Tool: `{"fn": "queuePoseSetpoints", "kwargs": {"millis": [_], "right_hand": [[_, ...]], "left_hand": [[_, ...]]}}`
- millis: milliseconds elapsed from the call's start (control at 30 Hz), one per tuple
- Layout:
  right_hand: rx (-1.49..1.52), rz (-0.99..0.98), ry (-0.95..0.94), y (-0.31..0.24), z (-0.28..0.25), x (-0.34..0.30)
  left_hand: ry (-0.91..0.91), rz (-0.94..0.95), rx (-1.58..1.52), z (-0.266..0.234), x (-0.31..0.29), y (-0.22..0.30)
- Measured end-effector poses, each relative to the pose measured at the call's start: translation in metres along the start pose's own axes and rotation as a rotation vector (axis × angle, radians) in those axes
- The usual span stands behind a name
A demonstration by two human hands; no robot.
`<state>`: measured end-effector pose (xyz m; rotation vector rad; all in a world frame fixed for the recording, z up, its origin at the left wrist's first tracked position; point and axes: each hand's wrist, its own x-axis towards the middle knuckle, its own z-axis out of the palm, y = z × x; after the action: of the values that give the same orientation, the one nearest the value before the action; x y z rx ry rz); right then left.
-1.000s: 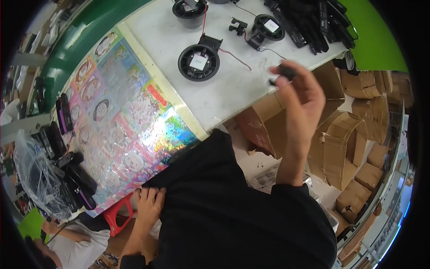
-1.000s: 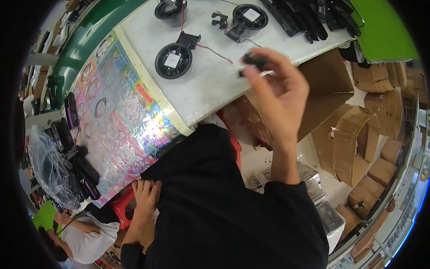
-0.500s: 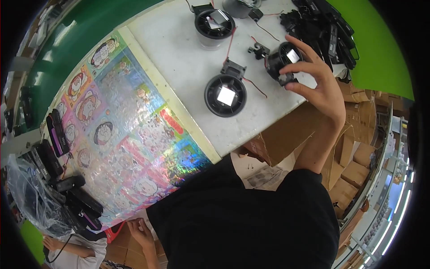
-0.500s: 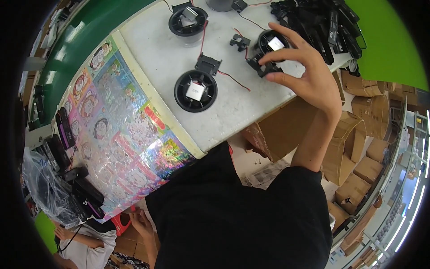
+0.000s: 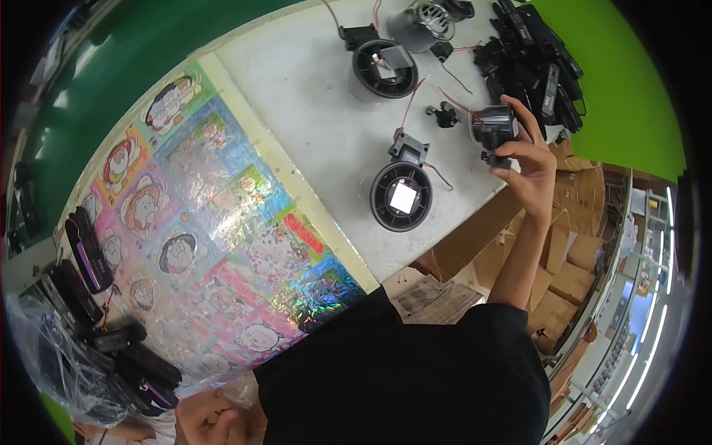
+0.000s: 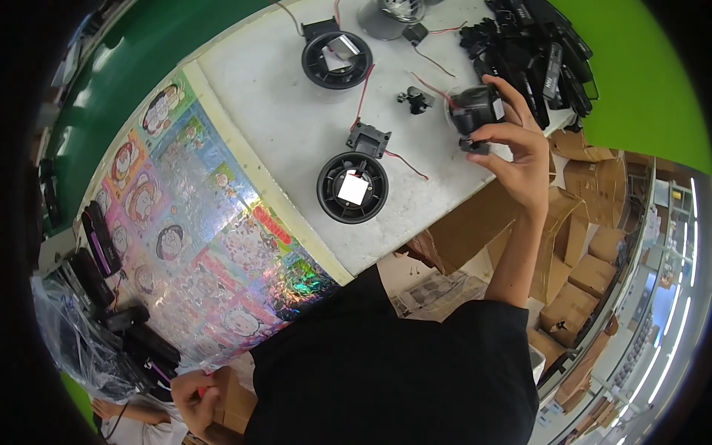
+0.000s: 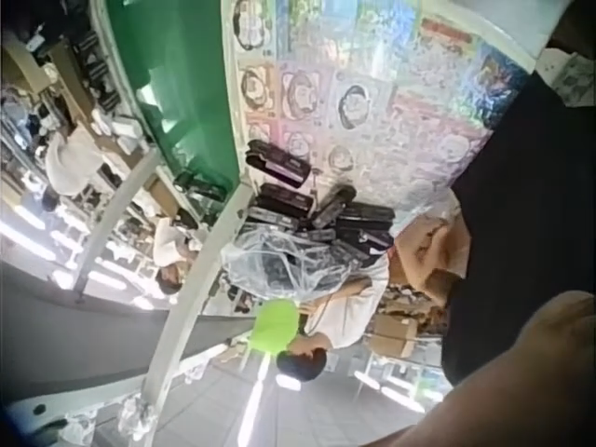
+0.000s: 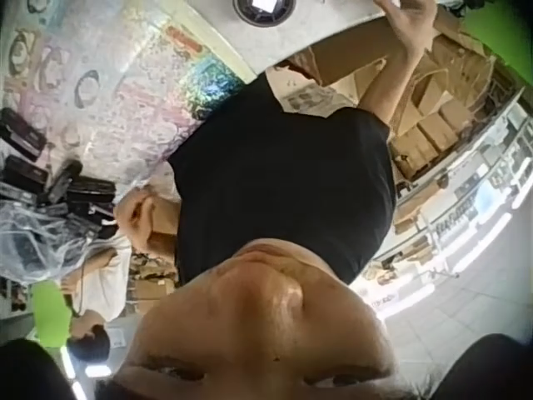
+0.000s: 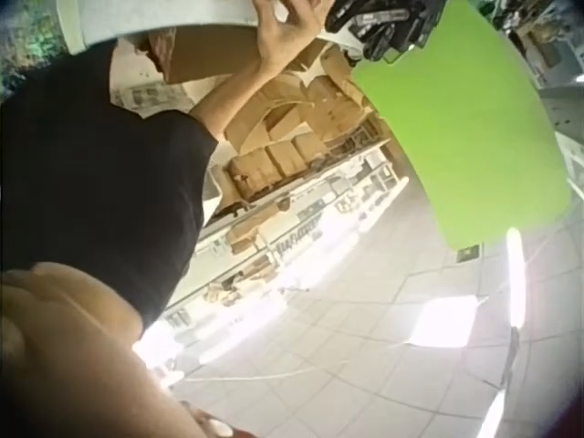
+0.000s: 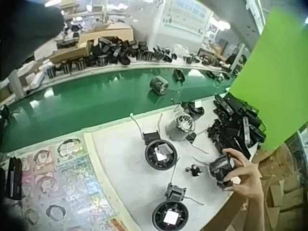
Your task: The person assembles handheld electronic fans by connecting internal electronic components, motor units, and connecting wires into plastic fan housings and casings. The components are fitted together by hand, with a prying tool used to secure parts into the housing.
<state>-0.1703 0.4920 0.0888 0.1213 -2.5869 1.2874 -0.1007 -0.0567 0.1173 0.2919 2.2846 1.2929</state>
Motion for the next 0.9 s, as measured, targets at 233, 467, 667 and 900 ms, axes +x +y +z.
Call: {"fn": "queuePoseSetpoints", "kwargs": {"millis": [233,467,667,900], "right_hand": [[0.822,0.102,0.423,0.005,0.011,-0.05],[1.517,0.919,0.081,-0.141,0.135,-0.036],[1.542,0.267,-0.473,-0.174,0.207,-0.013],[0.928,-0.082,0.053,-0.18,0.185,0.013]], "left_hand": [[0.074,0.409,-0.315,0.044,0.096,0.052],[0.322,0.77,-0.039,0.089,0.137,0.082],[0.659,0.693,-0.003,0.05,0.127,0.038],[0.56,0.206,-1.193,0.041,0.111,0.028]]}}
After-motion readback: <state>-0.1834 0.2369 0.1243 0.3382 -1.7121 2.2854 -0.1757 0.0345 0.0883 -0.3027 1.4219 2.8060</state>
